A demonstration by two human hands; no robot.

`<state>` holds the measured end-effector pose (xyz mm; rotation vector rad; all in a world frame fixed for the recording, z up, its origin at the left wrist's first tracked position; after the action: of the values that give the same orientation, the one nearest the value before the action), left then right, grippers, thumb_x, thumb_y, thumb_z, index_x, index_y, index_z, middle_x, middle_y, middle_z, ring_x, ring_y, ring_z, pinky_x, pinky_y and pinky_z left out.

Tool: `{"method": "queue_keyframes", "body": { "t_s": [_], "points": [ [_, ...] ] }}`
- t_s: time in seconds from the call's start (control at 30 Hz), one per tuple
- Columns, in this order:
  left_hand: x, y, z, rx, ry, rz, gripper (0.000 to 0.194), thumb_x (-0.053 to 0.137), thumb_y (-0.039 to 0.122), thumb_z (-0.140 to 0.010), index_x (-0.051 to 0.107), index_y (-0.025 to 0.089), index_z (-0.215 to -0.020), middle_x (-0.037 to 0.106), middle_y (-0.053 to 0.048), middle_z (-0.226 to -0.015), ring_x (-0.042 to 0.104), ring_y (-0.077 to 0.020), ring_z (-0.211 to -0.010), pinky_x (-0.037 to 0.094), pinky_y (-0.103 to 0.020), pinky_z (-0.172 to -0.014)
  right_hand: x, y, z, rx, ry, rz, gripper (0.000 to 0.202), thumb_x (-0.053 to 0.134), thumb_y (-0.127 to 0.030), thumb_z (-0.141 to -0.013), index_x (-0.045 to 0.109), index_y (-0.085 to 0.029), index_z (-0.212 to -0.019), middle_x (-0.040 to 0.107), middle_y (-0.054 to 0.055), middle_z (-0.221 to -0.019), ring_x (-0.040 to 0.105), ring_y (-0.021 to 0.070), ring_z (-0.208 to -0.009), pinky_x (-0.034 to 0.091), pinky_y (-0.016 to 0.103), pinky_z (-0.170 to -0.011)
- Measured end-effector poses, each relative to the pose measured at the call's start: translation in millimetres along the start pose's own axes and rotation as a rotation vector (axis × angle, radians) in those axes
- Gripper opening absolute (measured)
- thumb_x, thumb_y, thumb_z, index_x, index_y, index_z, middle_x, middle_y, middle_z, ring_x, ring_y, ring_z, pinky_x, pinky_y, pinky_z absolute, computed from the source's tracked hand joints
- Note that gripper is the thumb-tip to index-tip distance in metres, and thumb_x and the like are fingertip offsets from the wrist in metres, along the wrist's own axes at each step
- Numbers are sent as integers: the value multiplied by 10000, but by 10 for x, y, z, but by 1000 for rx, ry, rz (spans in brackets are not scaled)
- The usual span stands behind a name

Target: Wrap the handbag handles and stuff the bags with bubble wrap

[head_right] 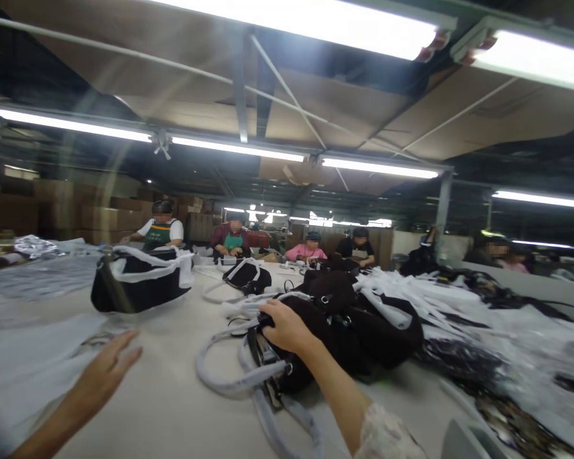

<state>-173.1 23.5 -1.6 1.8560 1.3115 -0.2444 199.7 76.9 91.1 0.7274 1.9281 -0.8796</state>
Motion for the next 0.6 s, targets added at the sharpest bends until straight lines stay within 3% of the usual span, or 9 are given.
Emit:
{"method": "queue_keyframes", "body": {
  "t_s": [0.1,0.13,0.2,0.27,0.37,0.47,0.6],
  "points": [
    [854,-91,619,195,-249,29,438,449,452,-836,730,209,-1069,675,-96,-1266,629,-284,-1181,514,-424,-1016,337,586,352,105,-149,190,755,724,30,-536,655,-188,-1256,503,227,-1439,338,483,-1387,159,742,-1089],
    [1055,-138,816,255,-260,33,383,472,417,-848,738,238,-1058,676,-79,-1267,642,-269,-1164,535,-405,-991,443,741,446,120,-168,301,739,737,23,-558,651,-189,-1260,480,233,-1457,299,494,-1401,96,761,-1085],
    [1323,-202,1119,388,-234,31,325,532,369,-861,726,275,-1104,675,-59,-1271,663,-245,-1132,550,-350,-971,608,929,561,70,-163,537,533,687,-48,-730,656,-210,-1237,501,196,-1452,328,426,-1411,55,709,-1126],
    [1443,-226,1272,488,-178,24,317,553,369,-882,703,307,-1155,674,-45,-1275,669,-239,-1122,546,-329,-977,687,996,579,-6,-131,656,300,559,-74,-859,709,-221,-1073,659,131,-1264,518,314,-1281,140,577,-1173],
    [1457,-208,1290,539,-125,33,320,529,392,-912,683,326,-1184,688,-37,-1254,676,-245,-1107,552,-338,-974,575,1016,448,12,-58,632,211,539,-56,-846,694,-198,-861,729,72,-907,654,234,-964,361,401,-1051],
    [1414,-187,1241,507,-168,48,328,536,357,-913,665,329,-1214,678,-34,-1270,664,-251,-1129,546,-358,-988,251,985,193,142,85,598,152,565,-116,-852,662,-174,-953,724,104,-920,660,255,-905,444,350,-835],
    [1390,-186,1222,383,-306,114,363,523,366,-905,661,318,-1237,646,-45,-1316,622,-279,-1193,499,-424,-1048,-210,833,-73,282,296,458,173,499,-256,-931,623,-200,-1037,724,99,-980,671,250,-907,447,306,-741]
  ]
}}
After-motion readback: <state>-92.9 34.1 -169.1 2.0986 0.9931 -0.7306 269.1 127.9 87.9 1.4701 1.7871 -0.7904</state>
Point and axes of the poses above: each hand's wrist, its own z-axis away from the middle knuckle, its own x-axis out of the palm, y = z × x, the point moved 5 cm from there along -z, towards the middle knuckle
